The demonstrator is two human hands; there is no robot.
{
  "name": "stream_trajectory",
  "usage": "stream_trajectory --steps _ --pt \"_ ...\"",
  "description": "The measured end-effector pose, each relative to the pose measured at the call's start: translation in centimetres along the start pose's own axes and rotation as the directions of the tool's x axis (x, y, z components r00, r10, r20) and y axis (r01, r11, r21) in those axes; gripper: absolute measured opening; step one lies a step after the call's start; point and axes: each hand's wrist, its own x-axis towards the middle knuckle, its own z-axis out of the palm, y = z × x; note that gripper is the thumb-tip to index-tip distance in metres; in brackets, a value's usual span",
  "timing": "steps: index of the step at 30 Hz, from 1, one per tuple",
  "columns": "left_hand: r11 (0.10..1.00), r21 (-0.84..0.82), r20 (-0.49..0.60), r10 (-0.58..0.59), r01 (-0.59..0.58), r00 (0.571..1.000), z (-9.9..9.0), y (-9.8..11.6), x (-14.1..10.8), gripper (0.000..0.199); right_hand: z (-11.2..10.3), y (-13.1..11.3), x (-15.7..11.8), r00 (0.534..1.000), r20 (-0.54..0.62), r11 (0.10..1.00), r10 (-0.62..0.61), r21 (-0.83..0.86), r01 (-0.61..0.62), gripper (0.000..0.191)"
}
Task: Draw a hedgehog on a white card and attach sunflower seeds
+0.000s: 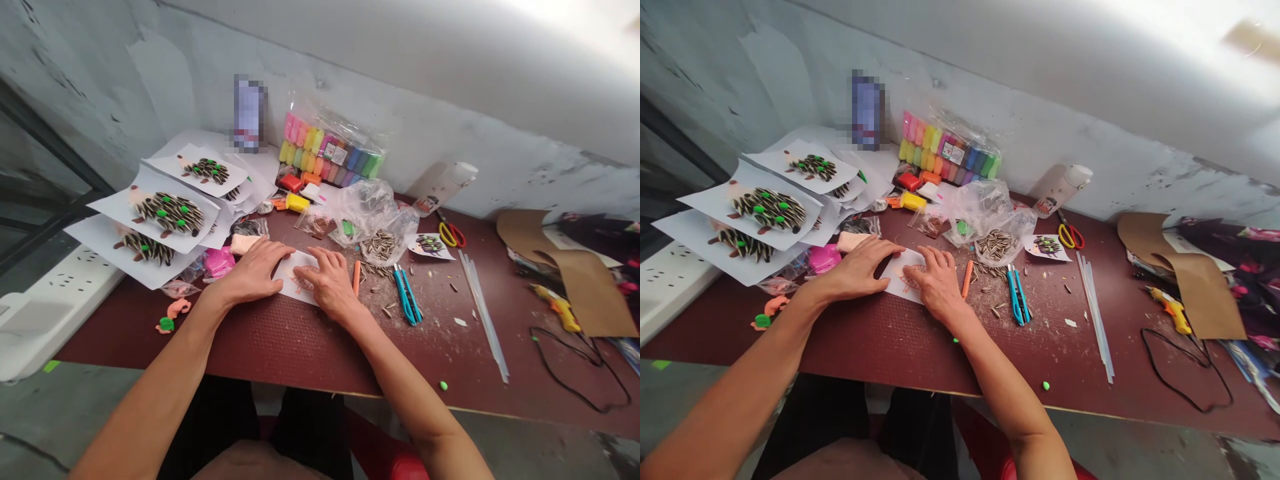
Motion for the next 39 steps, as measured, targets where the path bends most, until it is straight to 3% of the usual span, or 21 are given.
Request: stream_trajectory --steps 14,21,29,39 --pt "1.0 -0.028 -0.11 0.005 -0.008 0.994 0.72 0.26 -0.33 0.058 -0.27 0.44 -0.06 1.0 0.013 1.0 0.01 0.018 -0.01 0.036" --pt "1.0 -0.027 -0.114 0.002 -0.005 0.993 0.77 0.25 -0.36 0.059 -0.48 0.92 -0.43 0.99 -0.065 0.992 0.122 0.047 -0.119 0.04" --pt "1.0 -0.025 -0.128 0.015 -0.018 0.992 0.7 0.36 -0.36 0.057 -0.19 0.39 -0.23 1.0 -0.003 0.998 0.027 0.051 -0.027 0.037" --pt "0.999 -0.028 -0.124 0.012 -0.016 0.992 0.89 0.19 -0.36 0.057 0.02 0.75 -0.37 0.996 -0.043 0.993 0.081 0.094 -0.076 0.041"
